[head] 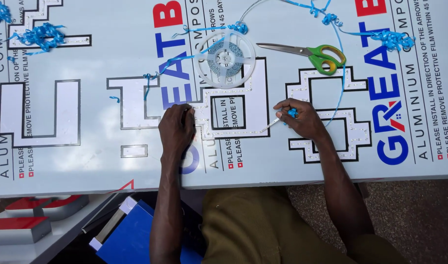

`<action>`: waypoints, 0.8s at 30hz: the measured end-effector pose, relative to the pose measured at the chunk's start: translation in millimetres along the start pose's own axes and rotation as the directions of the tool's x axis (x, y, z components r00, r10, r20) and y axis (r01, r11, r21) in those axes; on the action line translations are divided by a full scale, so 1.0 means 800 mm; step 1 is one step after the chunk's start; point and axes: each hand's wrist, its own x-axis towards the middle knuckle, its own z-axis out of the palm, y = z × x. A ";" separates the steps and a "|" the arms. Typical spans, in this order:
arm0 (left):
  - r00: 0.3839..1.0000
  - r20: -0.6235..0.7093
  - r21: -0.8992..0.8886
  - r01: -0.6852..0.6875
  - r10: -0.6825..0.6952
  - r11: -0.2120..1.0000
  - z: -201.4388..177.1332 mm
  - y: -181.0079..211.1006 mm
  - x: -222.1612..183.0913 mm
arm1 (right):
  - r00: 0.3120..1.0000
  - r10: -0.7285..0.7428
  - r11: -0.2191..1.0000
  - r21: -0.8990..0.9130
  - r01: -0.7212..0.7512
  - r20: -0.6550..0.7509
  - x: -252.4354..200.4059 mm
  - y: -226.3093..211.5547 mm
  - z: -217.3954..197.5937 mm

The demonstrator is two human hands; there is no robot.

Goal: Peeling protective film from an aluminum sign panel and handling components

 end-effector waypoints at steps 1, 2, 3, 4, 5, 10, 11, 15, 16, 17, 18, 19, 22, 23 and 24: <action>1.000 0.013 -0.004 0.006 -0.006 1.000 -0.001 0.002 -0.006 | 1.000 0.014 1.000 0.002 -0.014 0.000 -0.007 0.000 0.003; 1.000 0.009 0.000 0.008 -0.008 1.000 -0.001 0.002 -0.002 | 1.000 0.003 1.000 0.010 -0.003 0.009 -0.003 -0.001 0.001; 1.000 0.005 0.003 0.010 -0.010 1.000 -0.003 0.004 0.001 | 1.000 -0.009 1.000 0.018 0.009 0.018 0.000 -0.003 0.000; 1.000 -0.003 0.002 0.005 -0.005 1.000 -0.001 0.001 0.003 | 1.000 -0.018 1.000 0.014 0.017 0.016 0.003 -0.001 -0.001; 1.000 -0.001 0.019 0.005 -0.005 1.000 0.001 -0.001 0.004 | 1.000 -0.018 1.000 0.013 0.018 0.019 0.006 0.002 -0.002; 1.000 0.006 0.023 0.003 -0.003 1.000 -0.001 0.006 0.002 | 1.000 -0.007 1.000 0.027 0.006 0.028 0.000 0.003 -0.002; 1.000 0.007 0.039 -0.002 0.002 0.999 0.002 0.002 0.001 | 1.000 -0.010 1.000 0.024 0.009 0.028 -0.001 0.002 -0.002; 1.000 0.007 0.057 0.004 -0.004 0.998 0.000 0.005 0.001 | 0.999 -0.018 0.999 0.029 0.017 0.039 0.000 0.004 -0.002; 1.000 0.006 0.059 0.007 -0.007 0.998 0.000 0.005 0.000 | 0.999 -0.019 0.999 0.031 0.018 0.042 0.000 0.007 -0.002; 1.000 0.001 0.059 0.005 -0.005 0.998 0.000 0.005 0.000 | 0.999 -0.019 0.999 0.030 0.017 0.040 0.000 0.010 -0.001; 1.000 -0.004 0.056 0.001 -0.001 0.998 0.002 0.005 0.000 | 0.999 -0.018 0.999 0.027 0.017 0.036 -0.001 0.014 -0.002; 1.000 -0.006 0.056 0.004 -0.003 0.998 0.001 0.003 0.001 | 0.999 -0.018 1.000 0.026 0.017 0.038 0.002 0.013 -0.001; 1.000 0.012 0.062 0.010 -0.011 0.998 0.003 0.002 -0.002 | 0.999 -0.009 1.000 0.019 0.008 0.033 -0.003 0.011 -0.001; 1.000 0.016 0.055 0.012 -0.013 0.998 0.002 0.004 -0.003 | 0.999 -0.017 1.000 0.016 0.017 0.030 -0.005 0.008 -0.001; 1.000 0.006 0.053 0.013 -0.014 0.999 0.000 0.005 0.003 | 0.999 -0.041 0.999 0.012 0.040 0.032 0.004 0.005 -0.002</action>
